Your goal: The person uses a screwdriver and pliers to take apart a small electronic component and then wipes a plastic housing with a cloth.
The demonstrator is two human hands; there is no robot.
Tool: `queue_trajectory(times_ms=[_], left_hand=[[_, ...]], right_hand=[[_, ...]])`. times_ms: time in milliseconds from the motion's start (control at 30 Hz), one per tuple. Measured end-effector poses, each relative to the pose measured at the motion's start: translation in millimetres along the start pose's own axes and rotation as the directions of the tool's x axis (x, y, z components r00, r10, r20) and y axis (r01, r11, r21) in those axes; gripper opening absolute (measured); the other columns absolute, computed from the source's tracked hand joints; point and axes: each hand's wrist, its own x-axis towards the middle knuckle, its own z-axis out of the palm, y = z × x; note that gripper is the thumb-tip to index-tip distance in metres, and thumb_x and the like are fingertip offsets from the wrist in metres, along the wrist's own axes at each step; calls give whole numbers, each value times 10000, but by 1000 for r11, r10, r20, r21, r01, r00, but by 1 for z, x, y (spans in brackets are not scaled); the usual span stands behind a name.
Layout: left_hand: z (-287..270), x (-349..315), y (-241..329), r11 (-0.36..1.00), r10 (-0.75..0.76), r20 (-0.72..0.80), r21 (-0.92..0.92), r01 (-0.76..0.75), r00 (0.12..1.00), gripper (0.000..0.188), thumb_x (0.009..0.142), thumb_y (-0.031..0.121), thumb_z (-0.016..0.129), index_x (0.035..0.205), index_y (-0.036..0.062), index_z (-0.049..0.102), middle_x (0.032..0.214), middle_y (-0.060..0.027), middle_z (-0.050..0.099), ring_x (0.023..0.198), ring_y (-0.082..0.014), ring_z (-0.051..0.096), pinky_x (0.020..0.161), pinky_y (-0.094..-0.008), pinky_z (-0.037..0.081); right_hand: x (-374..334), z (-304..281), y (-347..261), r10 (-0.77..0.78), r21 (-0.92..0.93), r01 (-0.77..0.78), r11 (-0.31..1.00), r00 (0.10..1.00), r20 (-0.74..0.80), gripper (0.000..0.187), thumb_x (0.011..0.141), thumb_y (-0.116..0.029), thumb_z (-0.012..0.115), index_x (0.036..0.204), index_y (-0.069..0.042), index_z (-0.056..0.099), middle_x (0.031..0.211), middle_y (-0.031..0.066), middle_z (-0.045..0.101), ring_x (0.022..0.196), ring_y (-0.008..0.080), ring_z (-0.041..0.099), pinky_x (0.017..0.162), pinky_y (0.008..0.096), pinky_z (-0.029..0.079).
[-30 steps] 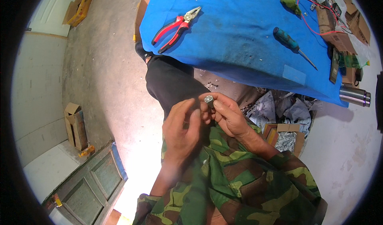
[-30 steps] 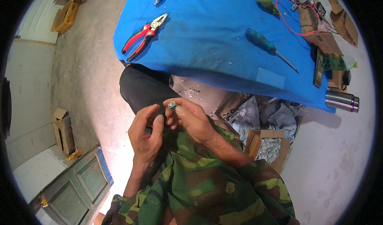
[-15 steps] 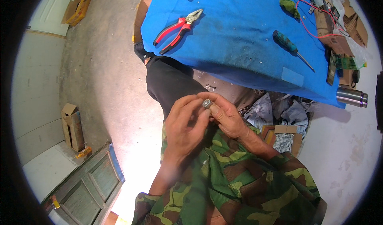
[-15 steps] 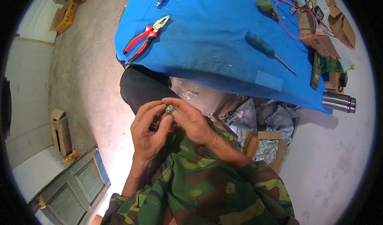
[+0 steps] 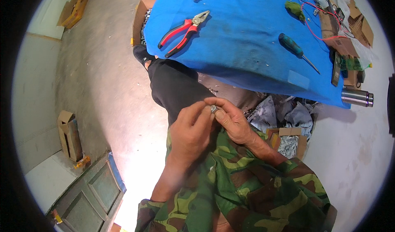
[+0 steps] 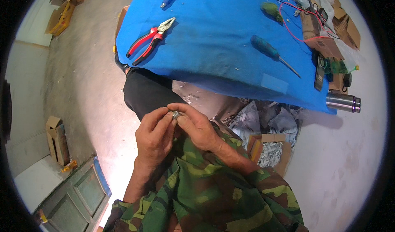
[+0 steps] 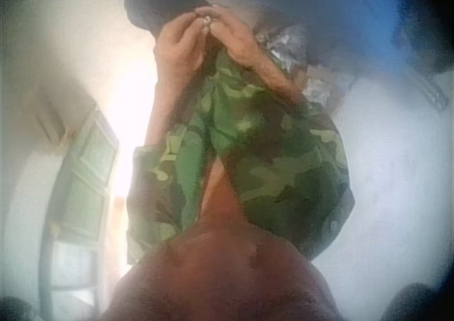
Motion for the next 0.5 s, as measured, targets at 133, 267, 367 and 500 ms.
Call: queue_trajectory(times_ms=[133, 267, 367, 500], left_hand=[[-2, 4, 6, 994, 53, 65, 95, -59, 997, 277, 894, -10, 763, 1168, -22, 723, 1172, -188, 710, 955, -329, 725, 781, -367, 601], [-1, 11, 3, 999, 31, 65, -13, -30, 997, 323, 900, -9, 761, 1218, -25, 703, 1195, -186, 709, 937, -303, 725, 771, -353, 601], [3, 13, 2, 966, -158, 30, -201, 160, 987, 355, 908, -12, 762, 1255, -24, 689, 1211, -170, 708, 906, -243, 720, 762, -330, 594], [-4, 20, -6, 906, -284, 95, -299, 299, 954, 338, 921, 23, 766, 1246, -29, 689, 1200, -181, 716, 897, -247, 731, 754, -320, 594]], right_hand=[[-2, 1, -1, -3, -48, 1, 999, 999, -35, 413, 1125, -151, 496, 1507, 4, 503, 1201, 32, 638, 1012, 90, 625, 890, 265, 544], [-6, 6, -6, 124, 248, -95, 964, 987, -101, 419, 1121, -162, 496, 1512, -12, 498, 1225, 38, 646, 1054, 131, 648, 919, 308, 549], [-7, 0, -3, 173, 548, -99, 831, 981, -85, 428, 1113, -184, 500, 1513, -29, 494, 1246, 69, 662, 1099, 191, 674, 949, 352, 551], [-10, -12, -4, 154, 699, -29, 715, 981, -117, 376, 1100, -212, 518, 1438, -49, 532, 1278, 140, 693, 1160, 273, 699, 948, 395, 577]])
